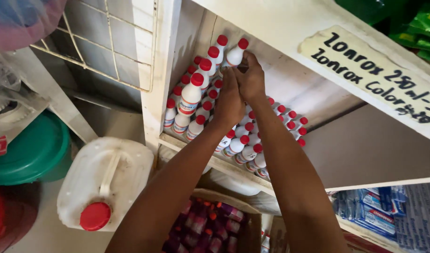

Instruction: Stocking bottles of bleach from a cardboard box onto a low retail shelf.

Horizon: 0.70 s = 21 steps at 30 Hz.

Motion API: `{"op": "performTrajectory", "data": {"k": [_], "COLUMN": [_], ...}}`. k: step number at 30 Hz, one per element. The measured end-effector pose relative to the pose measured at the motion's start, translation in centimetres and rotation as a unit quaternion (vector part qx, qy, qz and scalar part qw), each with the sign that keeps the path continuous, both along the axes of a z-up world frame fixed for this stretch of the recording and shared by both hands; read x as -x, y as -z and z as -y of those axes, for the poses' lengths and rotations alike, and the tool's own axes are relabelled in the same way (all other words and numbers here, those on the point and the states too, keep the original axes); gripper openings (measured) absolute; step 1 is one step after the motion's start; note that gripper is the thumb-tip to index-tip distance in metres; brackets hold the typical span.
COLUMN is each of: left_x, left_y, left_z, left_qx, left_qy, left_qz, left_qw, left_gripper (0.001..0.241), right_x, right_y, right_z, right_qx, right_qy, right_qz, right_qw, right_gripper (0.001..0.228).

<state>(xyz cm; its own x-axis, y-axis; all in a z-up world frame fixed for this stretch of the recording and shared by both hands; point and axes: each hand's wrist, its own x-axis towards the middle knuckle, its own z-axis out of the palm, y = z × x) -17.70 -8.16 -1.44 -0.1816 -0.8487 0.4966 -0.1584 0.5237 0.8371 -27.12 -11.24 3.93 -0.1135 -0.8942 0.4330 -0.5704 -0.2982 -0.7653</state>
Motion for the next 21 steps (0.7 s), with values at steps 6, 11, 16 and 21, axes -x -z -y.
{"op": "performTrajectory", "data": {"k": [6,11,16,21], "left_x": [-0.2,-0.7,-1.6,-1.6], "left_y": [0.0,-0.6,-1.9,-1.5], "left_z": [-0.1,-0.2,-0.6,-0.5], "left_qx": [-0.015,-0.037,-0.042,0.018], "left_qy": [-0.01,0.01,0.022,0.016], "left_qz": [0.025,0.0,0.003,-0.02], "left_qw": [1.0,0.999,0.999,1.0], "left_gripper": [0.084,0.081,0.072,0.069], "right_x": [-0.4,-0.7,0.3,1.3], "right_y": [0.0,0.0,1.4,2.5], "right_z": [-0.1,-0.1,0.4,0.5], "right_qx": [-0.012,0.005,0.035,0.031], "right_qy": [0.024,0.035,0.039,0.09], "right_qz": [-0.006,-0.016,-0.021,-0.054], "right_qw": [1.0,0.999,0.998,0.994], "right_gripper": [0.052,0.05,0.041,0.043]}}
